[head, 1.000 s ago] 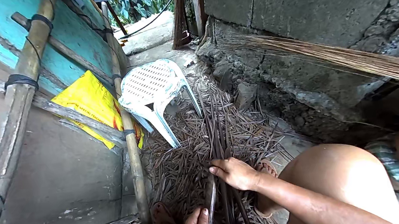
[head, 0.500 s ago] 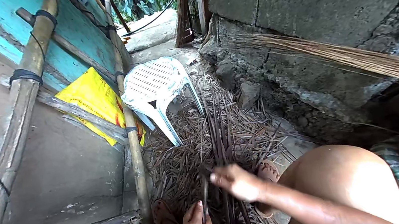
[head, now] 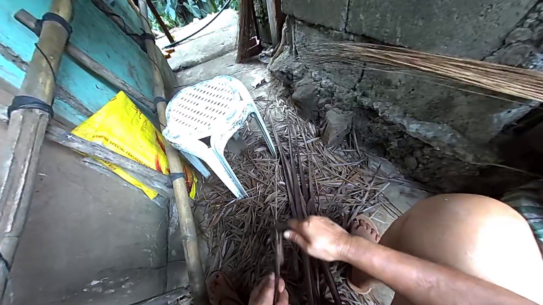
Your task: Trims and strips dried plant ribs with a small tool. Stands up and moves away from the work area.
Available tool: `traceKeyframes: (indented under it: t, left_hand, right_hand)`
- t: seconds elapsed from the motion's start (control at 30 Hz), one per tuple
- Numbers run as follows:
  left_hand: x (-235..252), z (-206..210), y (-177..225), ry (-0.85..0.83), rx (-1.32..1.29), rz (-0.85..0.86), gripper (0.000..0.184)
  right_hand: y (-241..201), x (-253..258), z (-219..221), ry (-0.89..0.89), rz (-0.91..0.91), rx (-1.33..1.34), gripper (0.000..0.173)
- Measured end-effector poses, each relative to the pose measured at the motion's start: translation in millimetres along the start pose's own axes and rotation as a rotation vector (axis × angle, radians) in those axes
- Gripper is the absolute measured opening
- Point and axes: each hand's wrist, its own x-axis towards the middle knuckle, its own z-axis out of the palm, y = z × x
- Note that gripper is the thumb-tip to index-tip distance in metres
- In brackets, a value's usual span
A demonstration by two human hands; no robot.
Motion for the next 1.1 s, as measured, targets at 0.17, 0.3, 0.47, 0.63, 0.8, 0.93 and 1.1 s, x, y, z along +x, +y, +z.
traceKeyframes:
  t: [0.17, 0.3, 0.47, 0.63, 0.8, 0.93, 1.1]
  left_hand:
    - [0.0, -2.5, -2.2, 0.024, 0.0, -0.007, 0.04]
    - [3.8, -4.0, 0.6, 0.011, -0.121, -0.043, 0.045]
    - [4.9, -8.6, 0.3, -0.096, -0.201, -0.101, 0.048]
    - [4.7, -3.8, 1.3, -0.09, -0.085, -0.109, 0.042]
    - [3.9, -4.3, -1.9, -0.017, 0.016, -0.066, 0.042]
    - [4.8, -3.2, -1.9, 0.02, 0.016, -0.045, 0.043]
    - [2.2, -2.3, -0.8, 0.02, 0.039, -0.049, 0.04]
  right_hand:
    - [6.3, -9.1, -8.8, 0.087, -0.051, 0.183, 0.049]
    - [-25.5, -32.4, 30.2, -0.115, -0.298, 0.165, 0.047]
    - [-22.8, -21.2, 35.8, -0.087, -0.324, -0.045, 0.05]
    - [1.2, 1.5, 1.1, -0.01, 0.07, -0.035, 0.056]
    - [0.4, -11.0, -4.6, 0.018, -0.05, 0.15, 0.051]
    - [-23.0, -27.1, 28.1, -0.161, -0.256, 0.141, 0.047]
    - [-17.2, -9.6, 17.8, -0.122, -0.124, -0.072, 0.054]
